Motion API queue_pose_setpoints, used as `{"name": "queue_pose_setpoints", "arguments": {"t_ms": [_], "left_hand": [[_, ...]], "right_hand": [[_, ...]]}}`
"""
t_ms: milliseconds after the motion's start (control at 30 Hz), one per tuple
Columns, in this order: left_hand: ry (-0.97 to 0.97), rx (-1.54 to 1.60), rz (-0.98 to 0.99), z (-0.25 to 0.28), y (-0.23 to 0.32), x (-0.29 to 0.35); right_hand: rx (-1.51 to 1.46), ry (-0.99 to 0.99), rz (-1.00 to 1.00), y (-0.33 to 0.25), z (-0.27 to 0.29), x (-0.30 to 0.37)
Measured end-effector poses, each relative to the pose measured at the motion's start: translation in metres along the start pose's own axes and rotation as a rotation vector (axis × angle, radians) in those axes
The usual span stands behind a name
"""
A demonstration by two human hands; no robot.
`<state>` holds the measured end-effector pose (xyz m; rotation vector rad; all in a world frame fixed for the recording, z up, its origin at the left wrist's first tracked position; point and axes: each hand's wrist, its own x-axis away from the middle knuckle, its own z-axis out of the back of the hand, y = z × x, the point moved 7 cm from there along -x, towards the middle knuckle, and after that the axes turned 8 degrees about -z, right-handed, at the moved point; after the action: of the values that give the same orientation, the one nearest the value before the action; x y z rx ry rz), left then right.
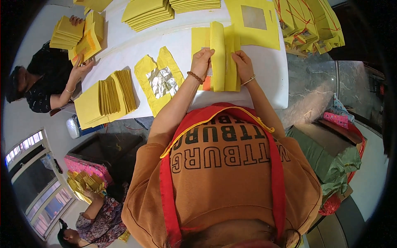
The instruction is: Folding yellow joss paper sheets into stacks.
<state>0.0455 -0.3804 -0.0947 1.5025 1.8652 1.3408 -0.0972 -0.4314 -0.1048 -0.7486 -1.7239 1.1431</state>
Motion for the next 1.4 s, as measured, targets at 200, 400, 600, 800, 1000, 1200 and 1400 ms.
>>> {"name": "queue_pose_setpoints", "arguments": {"t_ms": [200,400,600,800,1000,1200,1400], "left_hand": [[0.009,0.012,0.018,-0.001,0.003,0.003],[-0.016,-0.014,0.033,-0.004,0.009,0.007],[-0.029,0.004,0.009,-0.003,0.002,0.002],[-0.008,-0.006,0.023,-0.001,0.002,0.001],[0.000,-0.018,0.048,-0.004,0.008,0.005],[-0.011,-0.021,0.055,-0.002,0.004,0.002],[-0.003,0.001,0.053,0.000,0.001,0.003]], "right_hand": [[-0.112,0.078,0.053,0.005,0.002,0.000],[-0.004,0.054,0.201,-0.013,0.001,0.005],[0.118,-0.021,0.080,0.001,-0.003,0.000],[0.107,-0.023,0.097,-0.003,-0.005,0.002],[0.071,-0.015,0.039,0.000,-0.004,0.001],[0.098,0.026,0.077,-0.002,-0.001,0.001],[-0.116,0.001,-0.044,-0.015,-0.007,0.009]]}}
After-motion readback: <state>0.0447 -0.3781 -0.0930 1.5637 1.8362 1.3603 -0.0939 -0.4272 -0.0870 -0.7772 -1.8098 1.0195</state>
